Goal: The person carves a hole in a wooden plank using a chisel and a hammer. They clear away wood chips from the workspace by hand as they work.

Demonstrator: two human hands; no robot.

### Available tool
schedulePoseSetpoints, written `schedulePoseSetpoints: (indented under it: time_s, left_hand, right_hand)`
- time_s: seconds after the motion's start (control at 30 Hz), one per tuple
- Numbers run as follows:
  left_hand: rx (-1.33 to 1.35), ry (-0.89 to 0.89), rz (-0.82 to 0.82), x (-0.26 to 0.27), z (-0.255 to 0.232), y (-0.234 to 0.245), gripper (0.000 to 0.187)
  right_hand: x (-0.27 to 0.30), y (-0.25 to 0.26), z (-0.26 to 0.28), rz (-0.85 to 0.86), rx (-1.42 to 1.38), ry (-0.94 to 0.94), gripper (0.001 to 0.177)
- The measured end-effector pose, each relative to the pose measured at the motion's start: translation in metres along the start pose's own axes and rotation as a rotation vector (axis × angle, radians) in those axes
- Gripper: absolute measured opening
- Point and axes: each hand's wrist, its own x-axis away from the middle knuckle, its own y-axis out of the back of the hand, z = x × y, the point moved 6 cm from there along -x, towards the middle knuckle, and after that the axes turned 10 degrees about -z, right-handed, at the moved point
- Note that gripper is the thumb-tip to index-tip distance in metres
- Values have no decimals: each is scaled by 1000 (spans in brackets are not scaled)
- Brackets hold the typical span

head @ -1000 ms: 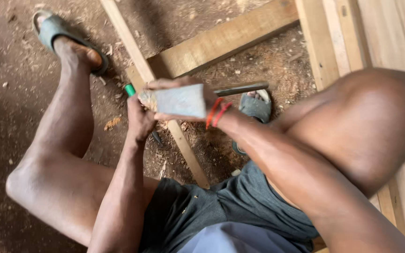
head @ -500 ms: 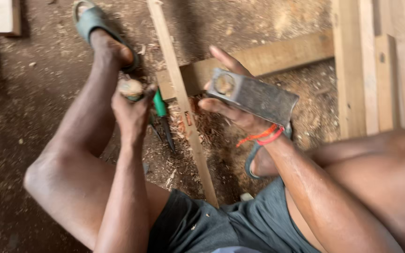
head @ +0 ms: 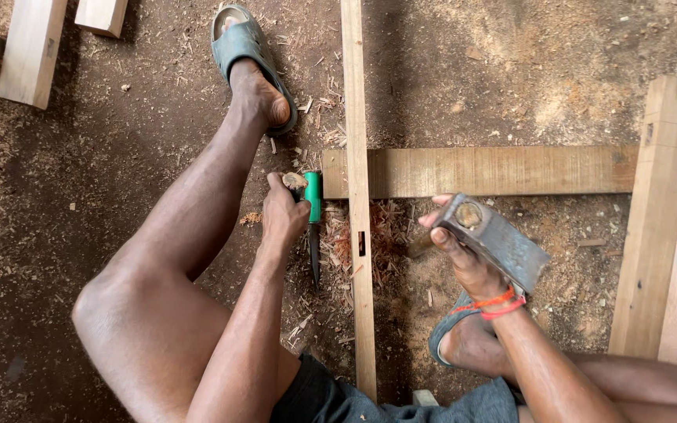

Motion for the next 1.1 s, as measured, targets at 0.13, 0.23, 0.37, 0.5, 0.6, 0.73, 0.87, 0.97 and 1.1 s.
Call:
schedulePoseSetpoints:
  time_s: [0.13, 0.23, 0.37, 0.5, 0.6, 0.73, 0.87, 0.97, 1.1]
  left_hand:
    - [-45, 20, 33, -19, 21, -22, 75]
    - [-71, -37, 13, -32, 40, -36, 66]
    - [-416, -278, -373, -49, 46, -34, 94]
    - [-73, -353, -263, -35, 52, -49, 45]
    - [-136, -257, -50, -31, 68, -82, 38]
    - [-179, -169, 44, -23, 93, -105, 48]
    - [-148, -135, 42, -31, 116, -121, 38]
    - [60, -61, 16, -39, 136, -133, 47]
    - [452, 117, -29, -41, 134, -128, 38]
  right_hand:
    - [-4, 6, -2, 7, -29, -40, 59]
    - [-4, 8, -3, 0, -64, -50, 58]
    - [-1, 11, -1, 9, -26, -51, 55]
    - [-1, 3, 1, 64, -50, -9, 53]
    - [0, 2, 3, 88, 21, -15, 54]
    - [0, -13, 6, 116, -101, 10, 54]
    - [6, -20, 17, 149, -86, -30, 57]
    - [4, -23, 17, 153, -56, -43, 63]
    - [2, -21, 8, 123, -36, -8, 62]
